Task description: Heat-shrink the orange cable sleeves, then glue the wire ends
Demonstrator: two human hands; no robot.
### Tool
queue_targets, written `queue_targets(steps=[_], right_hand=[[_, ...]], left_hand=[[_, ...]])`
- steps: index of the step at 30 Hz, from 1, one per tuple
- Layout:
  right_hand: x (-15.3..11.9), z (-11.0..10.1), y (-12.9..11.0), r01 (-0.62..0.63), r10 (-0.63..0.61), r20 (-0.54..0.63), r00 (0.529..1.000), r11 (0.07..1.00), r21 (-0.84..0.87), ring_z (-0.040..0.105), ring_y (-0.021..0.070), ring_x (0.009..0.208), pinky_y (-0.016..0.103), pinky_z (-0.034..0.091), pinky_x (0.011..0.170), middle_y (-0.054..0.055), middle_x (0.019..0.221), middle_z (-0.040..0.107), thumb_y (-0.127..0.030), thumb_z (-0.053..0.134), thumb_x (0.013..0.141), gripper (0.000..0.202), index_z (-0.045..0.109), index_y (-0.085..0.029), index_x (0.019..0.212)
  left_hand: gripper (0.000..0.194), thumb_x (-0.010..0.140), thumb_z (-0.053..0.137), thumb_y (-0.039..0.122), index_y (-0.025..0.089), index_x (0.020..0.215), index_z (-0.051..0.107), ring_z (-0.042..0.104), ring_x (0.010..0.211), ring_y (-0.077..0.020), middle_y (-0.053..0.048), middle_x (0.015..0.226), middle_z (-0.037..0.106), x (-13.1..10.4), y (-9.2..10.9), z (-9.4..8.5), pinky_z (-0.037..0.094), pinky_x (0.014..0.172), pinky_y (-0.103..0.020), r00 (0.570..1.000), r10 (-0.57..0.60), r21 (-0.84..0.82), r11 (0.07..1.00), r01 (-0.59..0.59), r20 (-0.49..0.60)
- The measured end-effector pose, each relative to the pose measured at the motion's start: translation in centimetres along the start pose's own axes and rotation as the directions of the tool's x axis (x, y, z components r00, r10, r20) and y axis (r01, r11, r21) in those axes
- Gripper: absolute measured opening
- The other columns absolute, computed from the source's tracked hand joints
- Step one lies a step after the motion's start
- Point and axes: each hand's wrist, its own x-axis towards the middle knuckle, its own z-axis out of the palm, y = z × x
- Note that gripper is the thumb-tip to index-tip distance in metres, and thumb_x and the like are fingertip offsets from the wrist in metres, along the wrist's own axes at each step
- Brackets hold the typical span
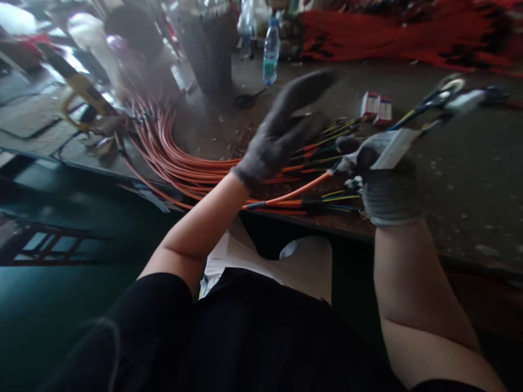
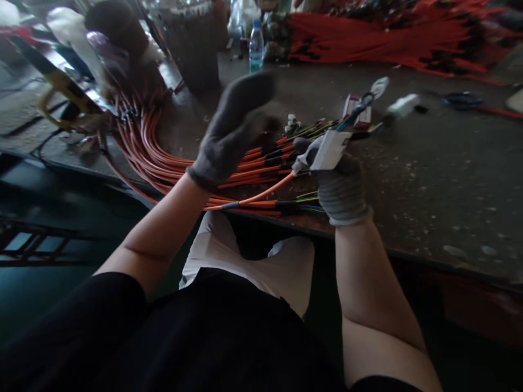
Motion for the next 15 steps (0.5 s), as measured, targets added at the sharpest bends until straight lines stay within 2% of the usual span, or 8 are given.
queue_targets(steps=[1,2,3,5,7,10,13,15], right_hand=[[0.6,0.4,-0.3,0.024,-0.024,-0.054,0.998,1.0,-0.002,0.066,0.0171,0.086,0.034,0.056,0.083,0.005,0.104,0.071,-0.029,0.067,0.089,0.007,0.067,-0.023,0.086],[1.1,0.7,-0.6,0.037,-0.038,-0.111,0.993,0.999,-0.007,0.066,0.0173,0.084,0.033,0.056,0.08,0.005,0.099,0.072,-0.031,0.067,0.089,0.008,0.069,-0.024,0.085],[1.4,0.9,-0.9,0.042,-0.042,-0.16,0.986,0.999,-0.002,0.065,0.0175,0.082,0.033,0.055,0.075,0.004,0.096,0.072,-0.034,0.068,0.087,0.009,0.071,-0.025,0.085],[1.7,1.1,-1.5,0.074,-0.059,-0.204,0.977,0.995,0.069,0.064,0.0183,0.08,0.032,0.05,0.064,0.004,0.091,0.071,-0.039,0.074,0.08,0.013,0.072,-0.027,0.079],[1.6,1.0,-2.0,0.112,-0.078,-0.18,0.98,0.976,0.186,0.063,0.0177,0.08,0.029,0.046,0.058,0.004,0.086,0.069,-0.041,0.082,0.07,0.019,0.069,-0.027,0.069],[1.1,0.3,-2.1,0.107,-0.057,-0.21,0.976,0.966,0.237,0.059,0.0143,0.073,0.026,0.042,0.053,0.003,0.078,0.065,-0.041,0.084,0.065,0.024,0.066,-0.026,0.067],[0.4,-0.8,-1.4,0.13,-0.073,-0.293,0.953,0.975,0.181,0.061,0.0153,0.074,0.027,0.046,0.056,0.003,0.092,0.07,-0.042,0.079,0.069,0.024,0.062,-0.026,0.077],[-0.2,-1.5,-0.8,0.129,-0.089,-0.271,0.958,0.983,0.133,0.064,0.0178,0.079,0.031,0.05,0.06,0.004,0.101,0.071,-0.045,0.076,0.071,0.026,0.059,-0.026,0.079]], left_hand=[[0.046,0.101,0.033,0.045,0.013,0.102,0.065,0.07,0.098,-0.0142,-0.003,0.106,0.067,-2.6,-0.8,-1.1,0.056,0.081,-0.026,0.991,-0.092,0.086,0.991,0.1,-0.093],[0.039,0.096,0.048,0.048,0.014,0.104,0.065,0.069,0.089,-0.0147,-0.006,0.102,0.067,-5.5,-1.6,-2.2,0.057,0.077,-0.026,0.991,-0.102,0.252,0.96,0.119,-0.082],[0.042,0.088,0.061,0.052,0.013,0.102,0.065,0.068,0.086,-0.0173,-0.008,0.098,0.067,-8.6,-2.2,-3.1,0.058,0.075,-0.028,0.992,-0.123,0.439,0.891,0.116,-0.012],[0.043,0.083,0.068,0.051,0.013,0.104,0.067,0.068,0.092,-0.0248,-0.011,0.098,0.069,-13.8,-3.2,-4.2,0.057,0.081,-0.036,0.969,-0.242,0.708,0.694,0.132,0.057],[0.031,0.089,0.064,0.038,0.014,0.107,0.068,0.068,0.09,-0.0244,-0.012,0.096,0.07,-16.2,-3.7,-4.5,0.055,0.081,-0.036,0.946,-0.322,0.77,0.612,0.178,0.037],[0.022,0.092,0.062,0.027,0.014,0.108,0.068,0.068,0.086,-0.0203,-0.011,0.096,0.071,-14.6,-3.8,-3.7,0.053,0.075,-0.03,0.934,-0.354,0.692,0.685,0.227,0.044],[0.018,0.088,0.067,0.024,0.016,0.103,0.069,0.068,0.086,-0.0175,-0.008,0.095,0.072,-10.2,-3.3,-2.0,0.051,0.077,-0.026,0.937,-0.331,0.54,0.812,0.223,0.111],[0.016,0.087,0.068,0.024,0.016,0.101,0.069,0.068,0.086,-0.0169,-0.007,0.095,0.073,-7.8,-2.8,-0.1,0.05,0.078,-0.025,0.935,-0.298,0.417,0.887,0.197,0.192]])
